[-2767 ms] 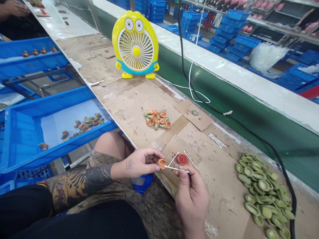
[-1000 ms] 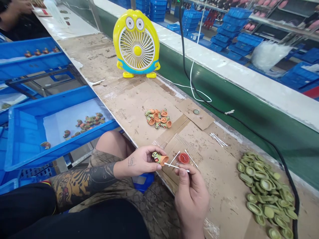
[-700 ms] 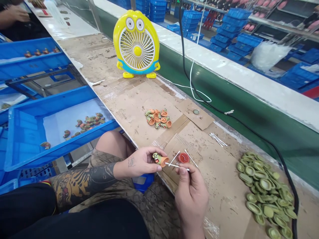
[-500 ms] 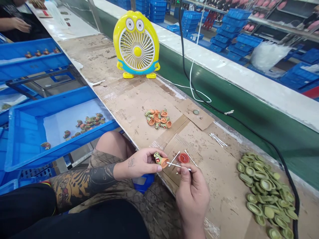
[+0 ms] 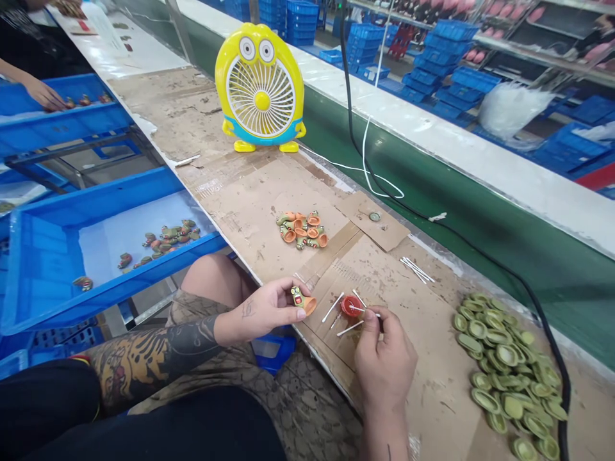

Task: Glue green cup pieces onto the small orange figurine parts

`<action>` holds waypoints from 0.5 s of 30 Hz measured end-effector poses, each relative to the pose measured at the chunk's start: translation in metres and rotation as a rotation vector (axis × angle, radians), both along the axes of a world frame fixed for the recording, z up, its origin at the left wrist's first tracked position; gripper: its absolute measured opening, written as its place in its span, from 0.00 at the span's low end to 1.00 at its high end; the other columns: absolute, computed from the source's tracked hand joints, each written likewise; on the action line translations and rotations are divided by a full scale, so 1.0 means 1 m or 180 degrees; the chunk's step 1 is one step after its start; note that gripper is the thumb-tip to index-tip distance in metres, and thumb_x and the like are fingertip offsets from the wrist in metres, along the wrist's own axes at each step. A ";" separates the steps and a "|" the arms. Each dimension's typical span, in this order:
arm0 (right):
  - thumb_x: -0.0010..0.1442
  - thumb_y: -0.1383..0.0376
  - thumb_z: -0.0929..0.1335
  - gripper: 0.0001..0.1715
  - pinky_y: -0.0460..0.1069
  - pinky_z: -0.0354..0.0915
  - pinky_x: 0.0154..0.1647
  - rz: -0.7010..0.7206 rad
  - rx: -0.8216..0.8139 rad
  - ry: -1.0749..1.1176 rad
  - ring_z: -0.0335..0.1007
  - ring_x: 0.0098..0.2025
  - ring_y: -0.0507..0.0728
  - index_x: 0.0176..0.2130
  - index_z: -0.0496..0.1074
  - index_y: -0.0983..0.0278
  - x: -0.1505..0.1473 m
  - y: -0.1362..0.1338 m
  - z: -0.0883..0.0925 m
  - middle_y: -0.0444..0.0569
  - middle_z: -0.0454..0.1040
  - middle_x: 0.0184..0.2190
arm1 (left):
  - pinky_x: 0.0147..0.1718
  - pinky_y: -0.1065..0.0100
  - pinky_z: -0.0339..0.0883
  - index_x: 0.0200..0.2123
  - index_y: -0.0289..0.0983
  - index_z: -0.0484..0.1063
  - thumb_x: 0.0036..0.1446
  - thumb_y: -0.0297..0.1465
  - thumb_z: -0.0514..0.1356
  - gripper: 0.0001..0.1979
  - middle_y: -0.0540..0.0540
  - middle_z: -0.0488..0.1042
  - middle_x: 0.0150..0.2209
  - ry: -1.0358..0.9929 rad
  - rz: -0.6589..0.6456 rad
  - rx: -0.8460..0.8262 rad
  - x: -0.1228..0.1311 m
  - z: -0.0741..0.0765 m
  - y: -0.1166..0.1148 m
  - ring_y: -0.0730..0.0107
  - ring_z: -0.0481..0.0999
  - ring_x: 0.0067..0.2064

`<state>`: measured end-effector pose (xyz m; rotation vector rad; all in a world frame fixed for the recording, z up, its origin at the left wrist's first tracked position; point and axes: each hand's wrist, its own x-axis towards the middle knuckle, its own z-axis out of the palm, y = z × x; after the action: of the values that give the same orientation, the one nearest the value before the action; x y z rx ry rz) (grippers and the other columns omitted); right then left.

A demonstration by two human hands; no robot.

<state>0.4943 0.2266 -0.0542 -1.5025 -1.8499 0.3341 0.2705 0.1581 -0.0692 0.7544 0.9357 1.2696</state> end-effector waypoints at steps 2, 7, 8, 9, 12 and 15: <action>0.66 0.52 0.64 0.19 0.51 0.63 0.37 0.0084 0.0003 -0.0124 0.74 0.34 0.61 0.39 0.76 0.61 0.000 0.004 -0.004 0.51 0.79 0.30 | 0.33 0.71 0.62 0.45 0.37 0.72 0.48 0.40 0.76 0.26 0.50 0.71 0.36 -0.0049 0.0001 -0.0014 -0.001 0.000 0.000 0.75 0.69 0.34; 0.67 0.51 0.62 0.20 0.51 0.63 0.38 0.0192 -0.0008 -0.0326 0.74 0.34 0.61 0.40 0.76 0.61 -0.001 0.008 -0.008 0.52 0.79 0.31 | 0.30 0.72 0.61 0.45 0.37 0.73 0.54 0.42 0.73 0.22 0.50 0.72 0.34 -0.0033 -0.0005 -0.0107 -0.001 0.003 0.002 0.77 0.69 0.31; 0.67 0.51 0.62 0.20 0.51 0.63 0.38 0.0195 -0.0009 -0.0341 0.75 0.35 0.61 0.40 0.76 0.61 -0.001 0.008 -0.009 0.52 0.80 0.32 | 0.29 0.72 0.61 0.45 0.37 0.73 0.55 0.43 0.72 0.22 0.50 0.73 0.33 -0.0031 -0.0016 -0.0127 -0.001 0.003 0.002 0.77 0.69 0.30; 0.67 0.51 0.62 0.20 0.52 0.63 0.38 0.0191 -0.0011 -0.0342 0.75 0.35 0.62 0.40 0.76 0.62 0.000 0.008 -0.008 0.52 0.80 0.32 | 0.29 0.72 0.61 0.45 0.36 0.73 0.56 0.44 0.71 0.21 0.50 0.73 0.34 -0.0041 -0.0025 -0.0140 -0.001 0.003 0.003 0.77 0.69 0.30; 0.66 0.51 0.64 0.20 0.52 0.63 0.38 0.0078 -0.0006 -0.0203 0.74 0.35 0.61 0.39 0.77 0.62 0.001 0.004 -0.005 0.52 0.80 0.32 | 0.30 0.72 0.62 0.44 0.36 0.73 0.56 0.46 0.70 0.22 0.48 0.74 0.34 -0.0126 -0.0033 -0.0119 -0.001 0.001 0.004 0.75 0.69 0.30; 0.66 0.50 0.67 0.19 0.51 0.65 0.39 -0.0134 -0.0030 0.0521 0.74 0.35 0.59 0.41 0.76 0.62 -0.003 -0.007 0.003 0.50 0.79 0.33 | 0.29 0.72 0.61 0.44 0.37 0.73 0.54 0.47 0.71 0.23 0.49 0.73 0.33 -0.0125 -0.0107 -0.0141 0.000 -0.001 0.005 0.74 0.70 0.30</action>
<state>0.4916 0.2196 -0.0507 -1.4728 -1.6884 0.4331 0.2710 0.1632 -0.0697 0.7055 0.9130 1.2264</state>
